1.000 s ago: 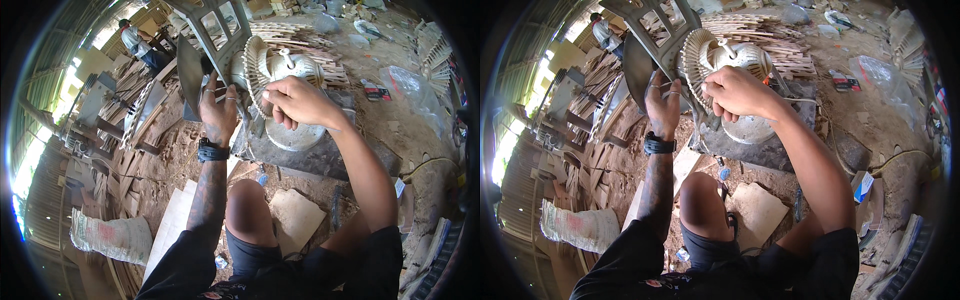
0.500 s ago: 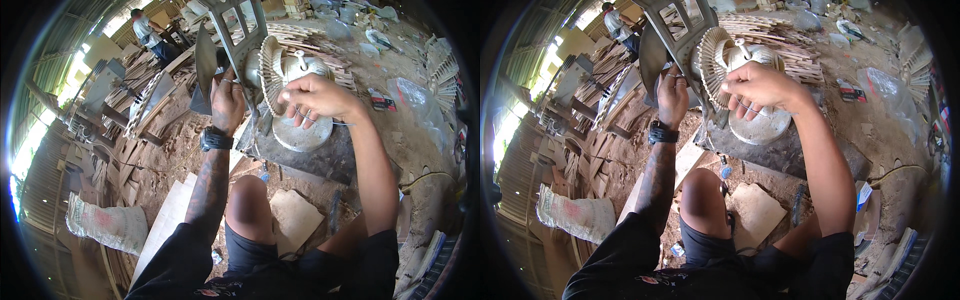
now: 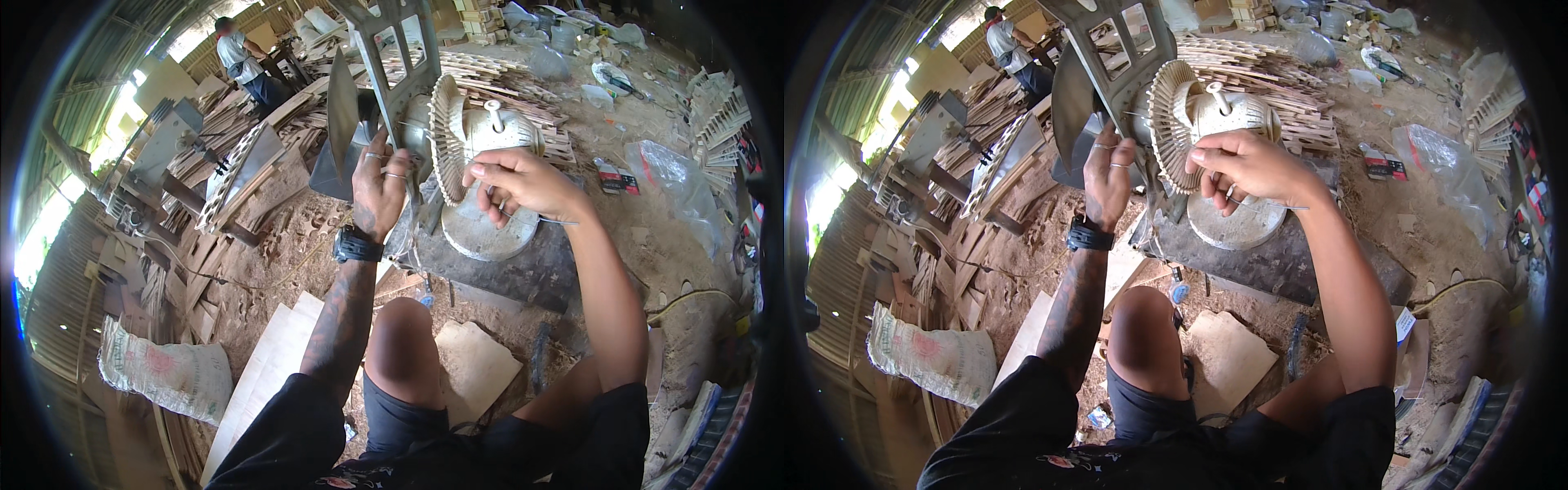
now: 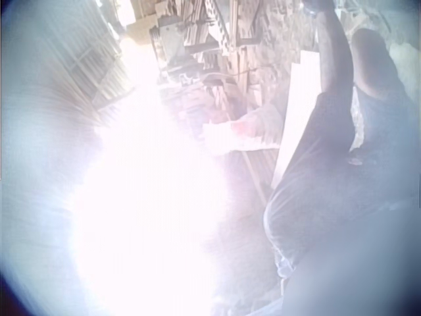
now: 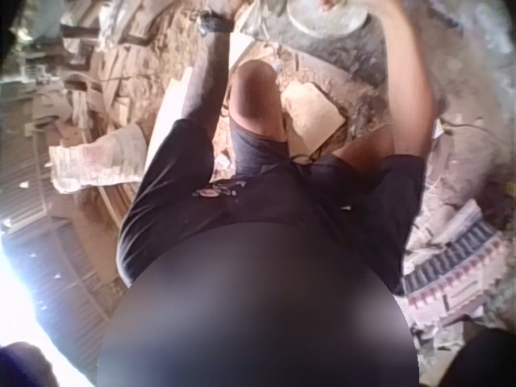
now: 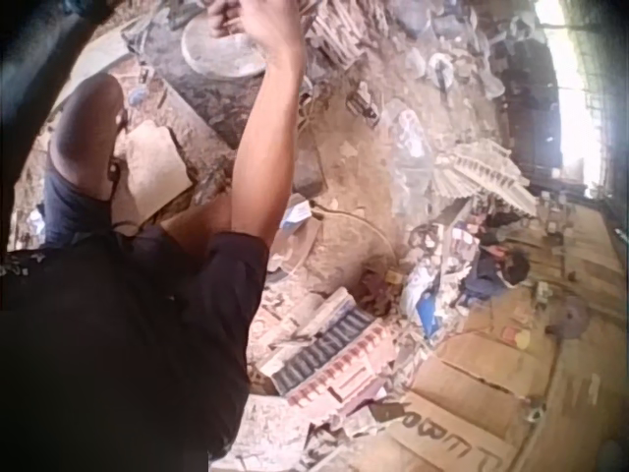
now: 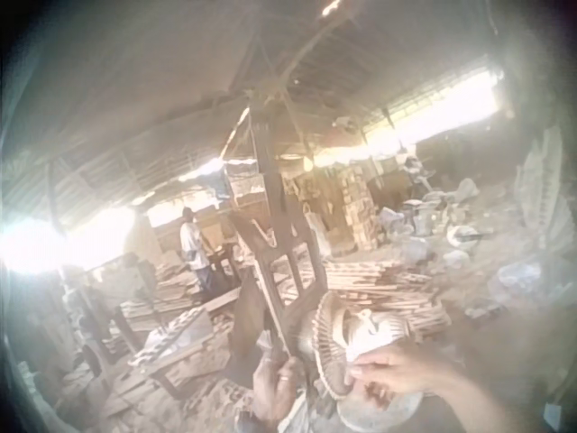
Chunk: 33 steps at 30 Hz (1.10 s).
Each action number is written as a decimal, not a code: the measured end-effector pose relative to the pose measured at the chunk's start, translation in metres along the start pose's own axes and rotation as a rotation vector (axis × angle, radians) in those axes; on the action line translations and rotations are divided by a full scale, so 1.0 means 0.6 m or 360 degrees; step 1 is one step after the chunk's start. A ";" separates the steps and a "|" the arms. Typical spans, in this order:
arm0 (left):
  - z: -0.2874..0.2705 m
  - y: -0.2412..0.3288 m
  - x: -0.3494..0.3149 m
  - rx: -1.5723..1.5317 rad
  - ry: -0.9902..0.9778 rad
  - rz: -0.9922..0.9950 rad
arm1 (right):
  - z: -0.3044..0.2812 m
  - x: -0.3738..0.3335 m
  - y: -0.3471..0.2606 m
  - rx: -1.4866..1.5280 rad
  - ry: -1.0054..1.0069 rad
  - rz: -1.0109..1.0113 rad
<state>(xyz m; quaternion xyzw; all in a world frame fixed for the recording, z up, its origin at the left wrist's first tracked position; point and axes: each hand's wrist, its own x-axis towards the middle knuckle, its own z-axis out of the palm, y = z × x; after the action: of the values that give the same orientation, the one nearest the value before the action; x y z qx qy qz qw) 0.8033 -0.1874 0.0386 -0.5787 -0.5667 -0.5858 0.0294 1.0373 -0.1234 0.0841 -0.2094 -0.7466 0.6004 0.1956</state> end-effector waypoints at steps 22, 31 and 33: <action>-0.001 -0.009 0.026 0.0293 -0.0005 0.0360 | 0.018 0.041 -0.026 -0.0747 0.0154 -0.0081; 0.011 -0.014 0.026 0.0245 0.0262 0.0222 | 0.015 0.023 -0.036 -0.0684 0.0137 -0.0082; 0.007 -0.014 0.031 0.0320 0.0234 0.0205 | 0.012 0.003 -0.040 -0.0666 0.0183 0.0161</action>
<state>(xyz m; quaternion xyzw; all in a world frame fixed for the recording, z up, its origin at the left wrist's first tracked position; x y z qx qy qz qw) 0.7938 -0.1698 0.0453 -0.5635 -0.5805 -0.5638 0.1661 1.0301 -0.1328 0.1063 -0.3165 -0.8310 0.4286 0.1598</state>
